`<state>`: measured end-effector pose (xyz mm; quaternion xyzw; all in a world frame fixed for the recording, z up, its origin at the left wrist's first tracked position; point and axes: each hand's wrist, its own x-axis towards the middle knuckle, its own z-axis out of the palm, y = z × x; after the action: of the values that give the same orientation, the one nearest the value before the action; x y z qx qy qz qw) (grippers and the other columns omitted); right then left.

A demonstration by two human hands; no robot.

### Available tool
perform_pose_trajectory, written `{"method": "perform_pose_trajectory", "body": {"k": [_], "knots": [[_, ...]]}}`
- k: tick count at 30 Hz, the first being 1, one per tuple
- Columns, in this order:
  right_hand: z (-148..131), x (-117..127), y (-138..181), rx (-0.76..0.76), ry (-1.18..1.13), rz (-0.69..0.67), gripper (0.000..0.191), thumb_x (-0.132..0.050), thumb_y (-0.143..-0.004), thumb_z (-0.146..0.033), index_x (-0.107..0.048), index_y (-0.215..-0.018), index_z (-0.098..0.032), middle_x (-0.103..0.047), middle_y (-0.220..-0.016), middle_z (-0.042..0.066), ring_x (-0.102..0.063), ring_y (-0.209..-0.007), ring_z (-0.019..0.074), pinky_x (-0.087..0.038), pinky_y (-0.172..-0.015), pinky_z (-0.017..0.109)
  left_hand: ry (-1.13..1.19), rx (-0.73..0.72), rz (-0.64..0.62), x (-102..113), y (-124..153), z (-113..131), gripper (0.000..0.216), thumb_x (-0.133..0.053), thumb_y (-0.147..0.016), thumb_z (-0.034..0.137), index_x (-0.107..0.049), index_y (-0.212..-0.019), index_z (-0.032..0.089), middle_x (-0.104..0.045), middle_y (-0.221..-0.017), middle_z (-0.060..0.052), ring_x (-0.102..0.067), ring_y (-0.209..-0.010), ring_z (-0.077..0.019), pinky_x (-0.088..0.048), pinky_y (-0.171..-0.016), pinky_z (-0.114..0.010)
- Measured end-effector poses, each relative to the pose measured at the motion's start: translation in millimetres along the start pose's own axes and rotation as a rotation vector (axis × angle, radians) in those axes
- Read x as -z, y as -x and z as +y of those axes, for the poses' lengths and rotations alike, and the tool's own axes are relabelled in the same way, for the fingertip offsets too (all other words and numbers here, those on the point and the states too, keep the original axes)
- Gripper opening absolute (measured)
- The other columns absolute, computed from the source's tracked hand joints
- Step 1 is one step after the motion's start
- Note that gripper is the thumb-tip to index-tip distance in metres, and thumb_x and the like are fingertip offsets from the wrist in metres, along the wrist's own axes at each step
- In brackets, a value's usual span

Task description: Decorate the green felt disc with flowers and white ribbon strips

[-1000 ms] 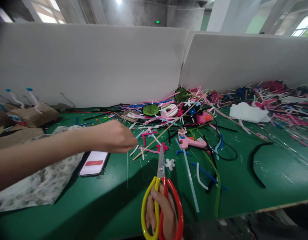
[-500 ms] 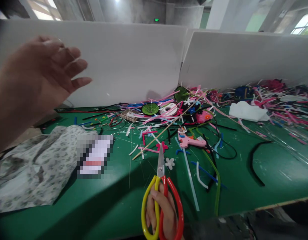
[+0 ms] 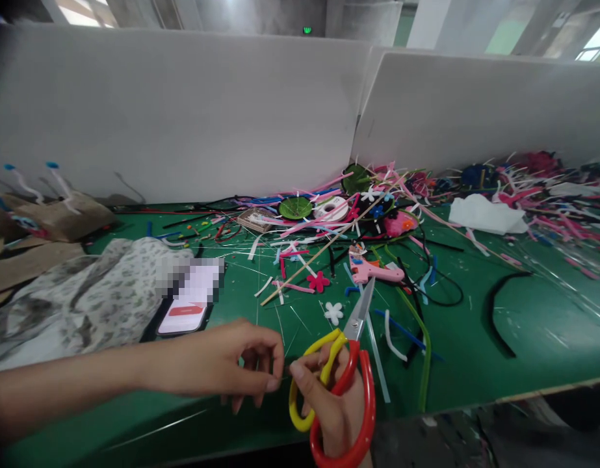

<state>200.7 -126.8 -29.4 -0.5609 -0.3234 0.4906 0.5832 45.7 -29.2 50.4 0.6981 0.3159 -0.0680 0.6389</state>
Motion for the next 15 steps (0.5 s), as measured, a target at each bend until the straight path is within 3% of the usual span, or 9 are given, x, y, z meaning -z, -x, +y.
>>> {"method": "perform_pose_trajectory", "body": {"k": [4, 8, 15], "knots": [[-6.9, -0.4, 1.7, 0.013, -0.001, 0.019, 0.039, -0.078, -0.065, -0.045, -0.05, -0.074, -0.018, -0.049, -0.047, -0.008, -0.043, -0.039, 0.0049, -0.035, -0.039, 0.017, 0.021, 0.009, 0.023, -2.5, -0.4, -0.2, 0.012, -0.056, -0.082, 0.03, -0.058, -0.086, 0.019, -0.063, -0.069, 0.003, -0.055, -0.05, -0.0069, -0.042, -0.044, -0.015], [-3.4, -1.3, 2.9, 0.009, -0.035, -0.002, 0.036, -0.075, -0.069, -0.044, -0.05, -0.074, -0.018, -0.056, -0.054, -0.005, -0.043, -0.037, 0.0037, -0.034, -0.039, 0.017, 0.038, -0.01, 0.043, -1.0, -1.6, -3.0, 0.013, -0.056, -0.082, 0.032, -0.057, -0.085, 0.019, -0.063, -0.069, 0.002, -0.056, -0.05, -0.0071, -0.043, -0.044, -0.016], [-7.8, -6.5, 2.7, 0.007, 0.005, 0.017, 0.037, -0.078, -0.063, -0.042, -0.052, -0.074, -0.017, -0.062, -0.063, -0.001, -0.044, -0.04, 0.0046, -0.037, -0.04, 0.018, 0.048, 0.009, 0.054, -2.3, -4.6, -10.7, 0.014, -0.057, -0.082, 0.033, -0.058, -0.085, 0.019, -0.064, -0.07, 0.002, -0.056, -0.05, -0.0071, -0.042, -0.042, -0.015]]}}
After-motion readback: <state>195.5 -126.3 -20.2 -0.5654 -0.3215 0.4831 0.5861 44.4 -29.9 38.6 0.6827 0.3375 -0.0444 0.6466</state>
